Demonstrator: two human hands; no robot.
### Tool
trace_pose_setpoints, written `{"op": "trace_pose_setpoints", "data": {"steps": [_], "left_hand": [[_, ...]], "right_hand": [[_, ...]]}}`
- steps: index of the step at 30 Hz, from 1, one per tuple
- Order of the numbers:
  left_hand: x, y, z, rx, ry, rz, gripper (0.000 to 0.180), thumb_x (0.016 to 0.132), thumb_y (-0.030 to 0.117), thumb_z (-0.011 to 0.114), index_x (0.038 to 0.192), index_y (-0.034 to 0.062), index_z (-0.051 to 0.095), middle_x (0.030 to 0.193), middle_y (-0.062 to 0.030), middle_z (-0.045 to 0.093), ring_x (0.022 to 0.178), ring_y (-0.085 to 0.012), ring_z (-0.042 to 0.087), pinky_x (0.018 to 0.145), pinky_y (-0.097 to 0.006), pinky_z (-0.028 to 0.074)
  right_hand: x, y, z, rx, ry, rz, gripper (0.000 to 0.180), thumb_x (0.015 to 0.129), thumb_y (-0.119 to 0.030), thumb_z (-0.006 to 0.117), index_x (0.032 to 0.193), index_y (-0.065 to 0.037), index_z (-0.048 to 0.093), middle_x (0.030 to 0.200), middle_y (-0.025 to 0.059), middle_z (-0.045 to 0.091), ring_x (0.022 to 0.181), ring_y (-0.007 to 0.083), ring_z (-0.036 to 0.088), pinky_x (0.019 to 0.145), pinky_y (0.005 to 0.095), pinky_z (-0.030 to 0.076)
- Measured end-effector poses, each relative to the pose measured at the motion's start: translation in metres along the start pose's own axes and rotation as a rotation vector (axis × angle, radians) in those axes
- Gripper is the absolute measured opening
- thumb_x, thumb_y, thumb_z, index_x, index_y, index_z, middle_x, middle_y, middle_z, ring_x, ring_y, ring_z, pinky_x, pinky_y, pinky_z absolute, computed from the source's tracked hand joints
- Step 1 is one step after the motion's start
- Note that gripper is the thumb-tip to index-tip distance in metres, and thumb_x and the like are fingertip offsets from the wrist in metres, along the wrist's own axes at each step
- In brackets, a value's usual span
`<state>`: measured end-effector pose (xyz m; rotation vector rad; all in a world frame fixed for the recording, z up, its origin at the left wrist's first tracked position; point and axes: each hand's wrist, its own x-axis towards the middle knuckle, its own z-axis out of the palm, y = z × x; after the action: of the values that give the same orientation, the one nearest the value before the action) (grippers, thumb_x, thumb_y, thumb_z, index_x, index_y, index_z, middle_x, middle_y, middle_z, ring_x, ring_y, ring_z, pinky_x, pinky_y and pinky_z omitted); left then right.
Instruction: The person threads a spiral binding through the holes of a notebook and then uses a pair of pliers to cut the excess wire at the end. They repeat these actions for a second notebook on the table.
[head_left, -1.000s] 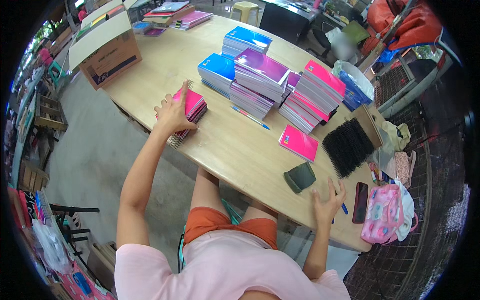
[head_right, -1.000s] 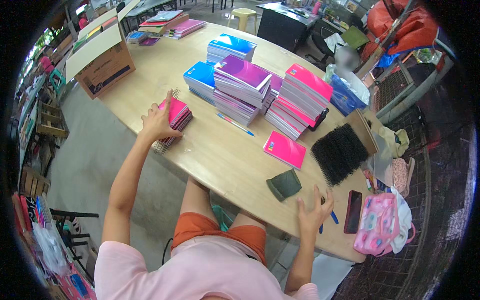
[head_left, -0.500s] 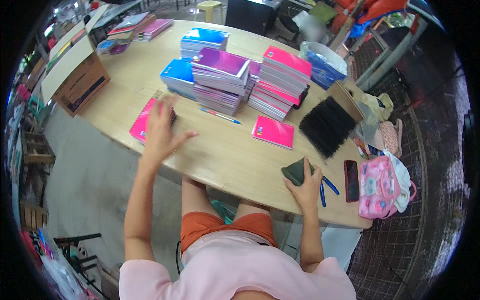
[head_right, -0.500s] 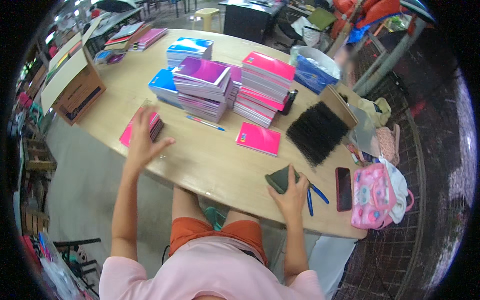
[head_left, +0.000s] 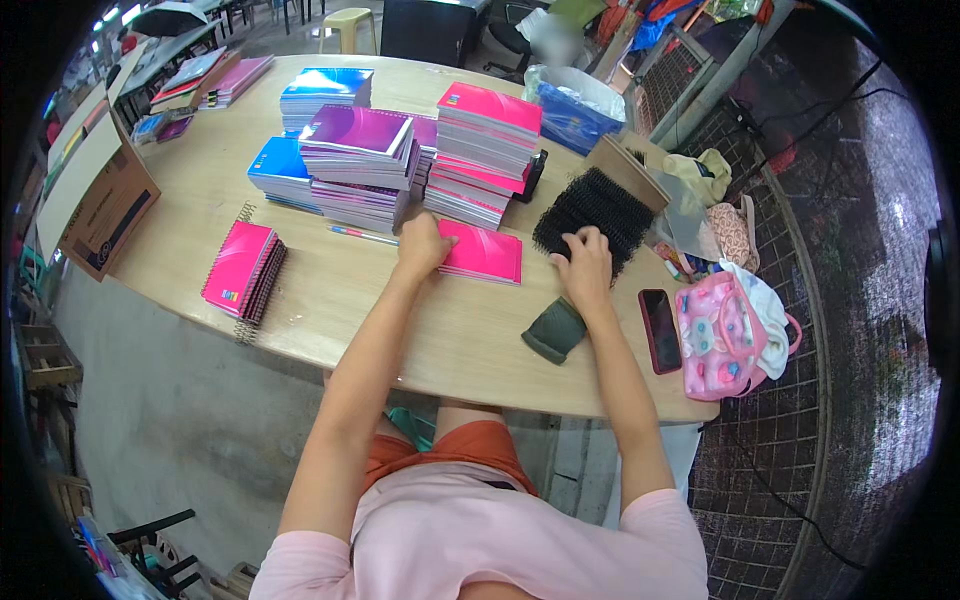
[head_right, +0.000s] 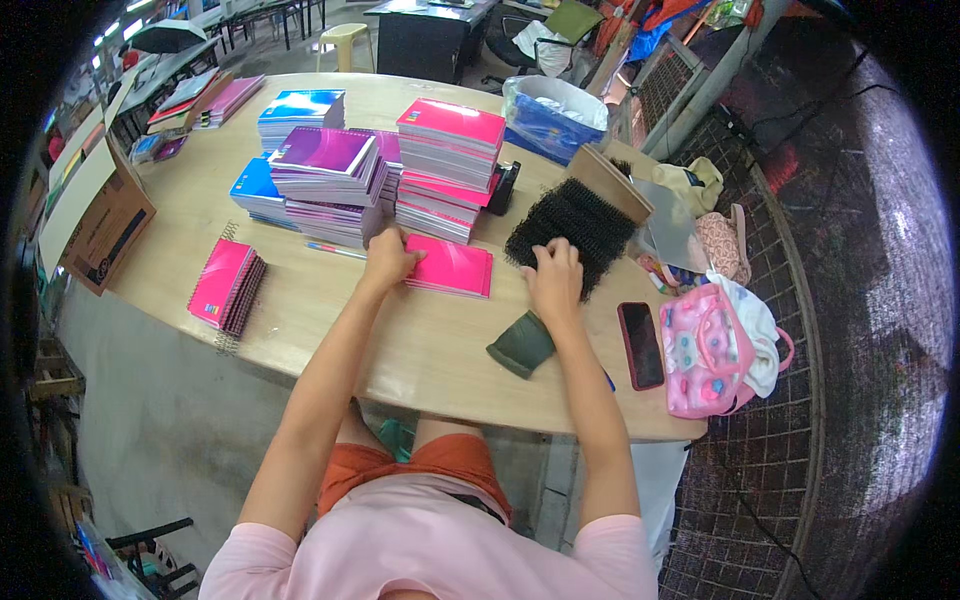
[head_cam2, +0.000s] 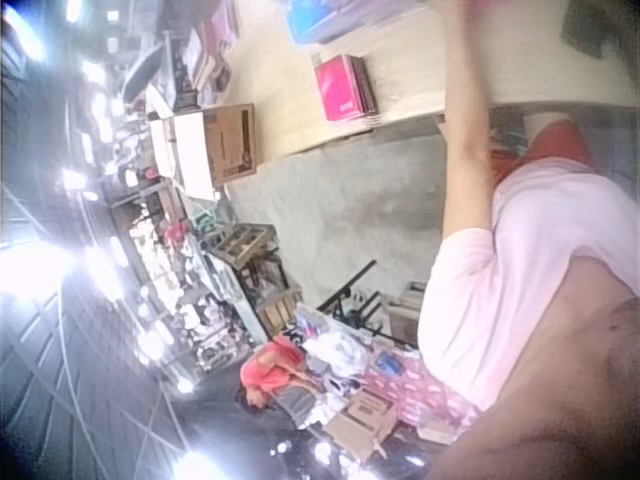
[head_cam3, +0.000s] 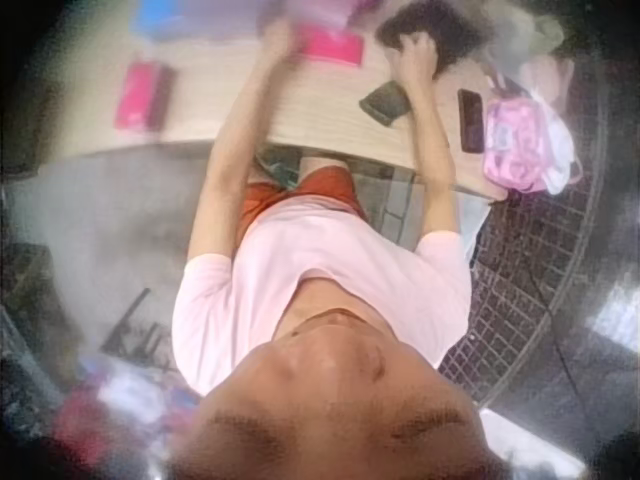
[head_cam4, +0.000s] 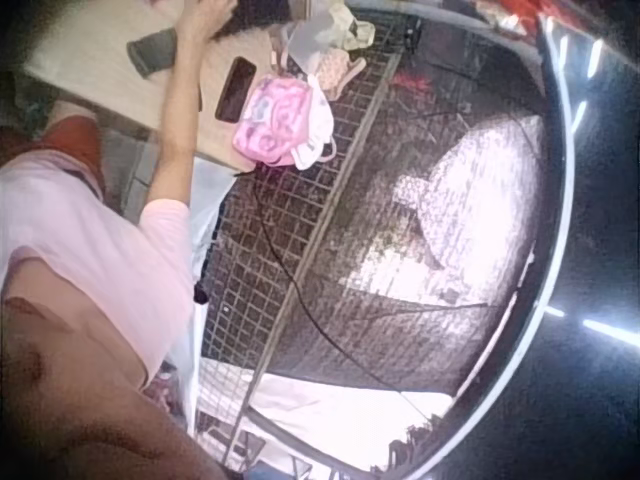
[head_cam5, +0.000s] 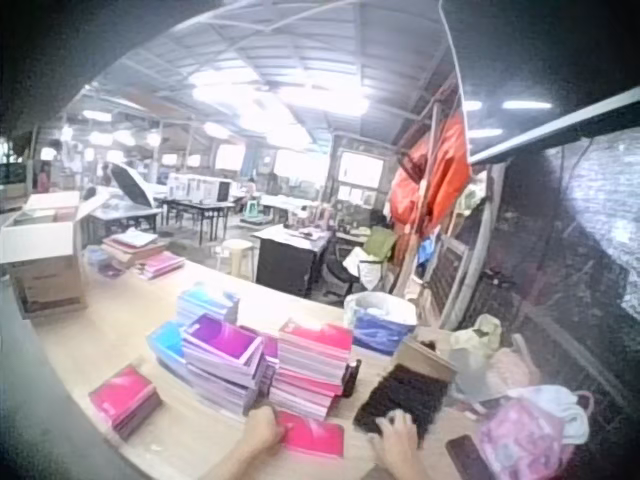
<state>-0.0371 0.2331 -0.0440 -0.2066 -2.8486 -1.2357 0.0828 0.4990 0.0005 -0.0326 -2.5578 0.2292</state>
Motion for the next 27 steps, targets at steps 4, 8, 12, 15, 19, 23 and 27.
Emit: {"op": "trace_pose_setpoints", "data": {"steps": [4, 8, 12, 15, 19, 23, 27], "left_hand": [[-0.033, 0.006, -0.015, -0.428, 0.167, 0.124, 0.038, 0.079, 0.004, 0.080, 0.112, 0.0000, 0.063, 0.088, -0.0178, 0.070, 0.079, -0.0297, 0.069, 0.073, -0.036, 0.054], [-0.109, 0.027, -0.061, -0.526, 0.155, 0.274, 0.045, 0.084, -0.012, 0.062, 0.125, 0.0046, 0.059, 0.092, -0.0155, 0.063, 0.080, -0.0254, 0.064, 0.074, -0.032, 0.052], [-0.160, -0.007, -0.079, -0.338, 0.058, 0.452, 0.047, 0.084, -0.015, 0.057, 0.124, 0.0103, 0.062, 0.102, -0.0166, 0.056, 0.085, -0.0278, 0.061, 0.076, -0.035, 0.051], [-0.171, -0.008, -0.058, -0.392, 0.098, 0.412, 0.035, 0.083, -0.003, 0.069, 0.117, 0.0082, 0.064, 0.111, -0.0158, 0.052, 0.095, -0.0313, 0.056, 0.082, -0.040, 0.049], [-0.172, 0.001, -0.038, -0.378, 0.253, 0.409, 0.037, 0.077, 0.008, 0.083, 0.105, 0.0037, 0.060, 0.109, -0.0150, 0.047, 0.096, -0.0272, 0.053, 0.081, -0.036, 0.047], [-0.172, 0.001, -0.031, -0.402, 0.254, 0.380, 0.037, 0.075, 0.009, 0.085, 0.102, 0.0036, 0.060, 0.107, -0.0135, 0.046, 0.092, -0.0268, 0.053, 0.079, -0.037, 0.047], [-0.170, 0.002, -0.031, -0.373, 0.258, 0.391, 0.037, 0.075, 0.010, 0.085, 0.101, 0.0035, 0.059, 0.106, -0.0131, 0.047, 0.089, -0.0266, 0.054, 0.077, -0.037, 0.047]], "right_hand": [[0.011, 0.009, 0.009, -0.045, 0.080, -0.080, 0.018, 0.082, -0.010, 0.073, 0.098, -0.004, 0.072, 0.105, 0.0101, 0.061, 0.103, 0.0309, 0.059, 0.087, 0.0443, 0.048], [0.005, 0.017, -0.029, 0.158, 0.162, -0.115, 0.020, 0.084, -0.007, 0.071, 0.103, -0.005, 0.071, 0.100, 0.0114, 0.063, 0.094, 0.0308, 0.063, 0.080, 0.0418, 0.051], [-0.014, -0.019, -0.073, 0.249, -0.114, -0.148, 0.037, 0.081, -0.002, 0.070, 0.118, -0.009, 0.071, 0.091, 0.0121, 0.061, 0.084, 0.0287, 0.063, 0.071, 0.0384, 0.051], [-0.043, -0.031, -0.076, 0.429, -0.242, -0.103, 0.032, 0.083, 0.000, 0.070, 0.114, -0.010, 0.075, 0.089, 0.0099, 0.065, 0.075, 0.0262, 0.062, 0.066, 0.0358, 0.050], [-0.066, -0.061, -0.068, 0.675, -0.236, -0.065, 0.020, 0.085, -0.001, 0.071, 0.103, -0.006, 0.077, 0.093, 0.0095, 0.070, 0.077, 0.0231, 0.065, 0.067, 0.0321, 0.051], [-0.070, -0.082, -0.069, 0.807, -0.266, 0.076, 0.018, 0.084, 0.002, 0.071, 0.100, -0.002, 0.076, 0.096, 0.0108, 0.071, 0.086, 0.0217, 0.068, 0.075, 0.0305, 0.053], [-0.070, -0.082, -0.066, 0.857, -0.295, -0.027, 0.018, 0.082, 0.004, 0.071, 0.098, -0.001, 0.075, 0.097, 0.0114, 0.071, 0.090, 0.0226, 0.068, 0.081, 0.0320, 0.053]]}}
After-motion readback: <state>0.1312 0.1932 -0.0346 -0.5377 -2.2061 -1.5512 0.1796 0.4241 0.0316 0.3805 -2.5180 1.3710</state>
